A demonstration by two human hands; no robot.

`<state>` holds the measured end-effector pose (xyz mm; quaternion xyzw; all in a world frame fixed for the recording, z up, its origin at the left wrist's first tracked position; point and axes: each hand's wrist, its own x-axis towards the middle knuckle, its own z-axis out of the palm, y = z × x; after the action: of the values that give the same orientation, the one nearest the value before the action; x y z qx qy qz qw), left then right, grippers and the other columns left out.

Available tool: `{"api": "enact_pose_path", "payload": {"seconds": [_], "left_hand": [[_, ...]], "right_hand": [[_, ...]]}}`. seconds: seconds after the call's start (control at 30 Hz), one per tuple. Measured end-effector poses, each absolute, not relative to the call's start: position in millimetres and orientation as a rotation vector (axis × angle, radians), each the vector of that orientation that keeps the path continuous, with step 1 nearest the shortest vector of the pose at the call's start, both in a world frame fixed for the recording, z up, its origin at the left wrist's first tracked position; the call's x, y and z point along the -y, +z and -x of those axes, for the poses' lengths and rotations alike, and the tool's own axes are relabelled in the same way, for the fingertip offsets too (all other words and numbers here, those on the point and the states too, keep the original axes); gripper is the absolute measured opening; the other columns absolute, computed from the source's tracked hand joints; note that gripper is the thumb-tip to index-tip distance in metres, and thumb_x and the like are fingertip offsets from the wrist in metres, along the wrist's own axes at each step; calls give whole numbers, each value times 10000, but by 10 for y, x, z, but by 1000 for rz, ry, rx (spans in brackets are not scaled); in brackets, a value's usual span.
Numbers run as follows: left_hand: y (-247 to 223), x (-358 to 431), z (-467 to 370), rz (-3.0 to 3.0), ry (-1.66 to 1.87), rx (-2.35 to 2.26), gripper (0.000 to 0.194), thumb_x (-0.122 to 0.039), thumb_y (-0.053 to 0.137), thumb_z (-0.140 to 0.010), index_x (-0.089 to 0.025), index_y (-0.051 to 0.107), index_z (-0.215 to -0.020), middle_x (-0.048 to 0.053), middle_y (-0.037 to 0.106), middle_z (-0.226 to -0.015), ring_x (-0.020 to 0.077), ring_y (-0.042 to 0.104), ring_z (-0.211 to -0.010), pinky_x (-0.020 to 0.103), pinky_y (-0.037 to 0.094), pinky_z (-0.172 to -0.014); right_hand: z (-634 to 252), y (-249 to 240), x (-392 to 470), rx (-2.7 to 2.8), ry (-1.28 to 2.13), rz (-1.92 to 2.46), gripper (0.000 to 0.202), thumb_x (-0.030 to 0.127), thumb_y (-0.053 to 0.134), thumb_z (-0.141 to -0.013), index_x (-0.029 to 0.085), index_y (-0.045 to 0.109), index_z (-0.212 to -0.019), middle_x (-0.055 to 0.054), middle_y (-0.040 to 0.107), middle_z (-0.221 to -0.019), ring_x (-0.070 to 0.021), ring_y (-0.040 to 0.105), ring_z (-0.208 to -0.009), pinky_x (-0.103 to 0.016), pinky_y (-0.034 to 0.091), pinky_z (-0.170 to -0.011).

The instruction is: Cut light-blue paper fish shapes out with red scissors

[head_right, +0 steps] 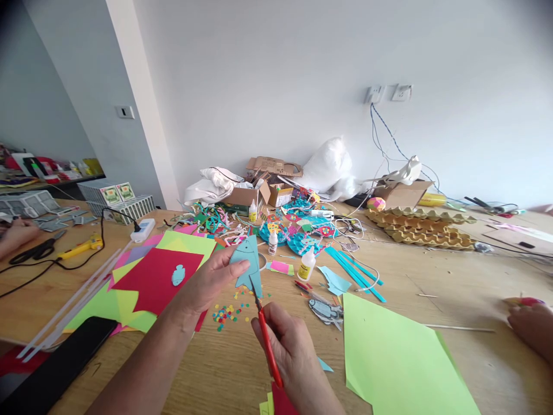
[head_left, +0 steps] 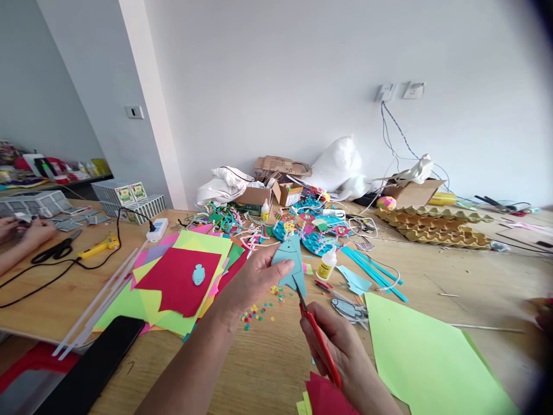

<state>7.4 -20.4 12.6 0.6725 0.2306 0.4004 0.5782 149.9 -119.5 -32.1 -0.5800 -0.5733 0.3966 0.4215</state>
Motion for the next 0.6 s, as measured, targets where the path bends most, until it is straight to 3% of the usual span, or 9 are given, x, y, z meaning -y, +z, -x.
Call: {"api": "enact_pose_path", "payload": {"seconds": [0.23, 0.43, 0.6], "left_hand": [[106, 167, -70, -1539, 940, -540, 229, -313, 538, -786, -177, 461, -619, -66, 377, -533, 76, 302, -510, 219, 254, -517], [126, 186, -92, -1481, 956, -533, 198, -308, 552, -756, -180, 458, -637, -68, 417, -517, 68, 345, -486, 206, 279, -494], [164, 258, -166, -1395, 988, -559, 168, -302, 569, -716, -180, 465, -664, -56, 476, -561, 70, 405, -499, 201, 334, -500]], "right_hand": [[-1485, -333, 1174, 1441, 1039, 1449, 467, 643, 450, -821, 234, 369, -613, 83, 327, -477, -83, 327, -385, -210, 235, -355], [-1444, -372, 1189, 1340, 1217, 1289, 480, 683, 451, -809, 217, 430, -692, 86, 392, -482, -86, 370, -387, -208, 289, -401], [-1400, -418, 1210, 1281, 1165, 1129, 440, 588, 439, -883, 207, 436, -663, 62, 445, -475, -94, 355, -427, -232, 289, -465]]}}
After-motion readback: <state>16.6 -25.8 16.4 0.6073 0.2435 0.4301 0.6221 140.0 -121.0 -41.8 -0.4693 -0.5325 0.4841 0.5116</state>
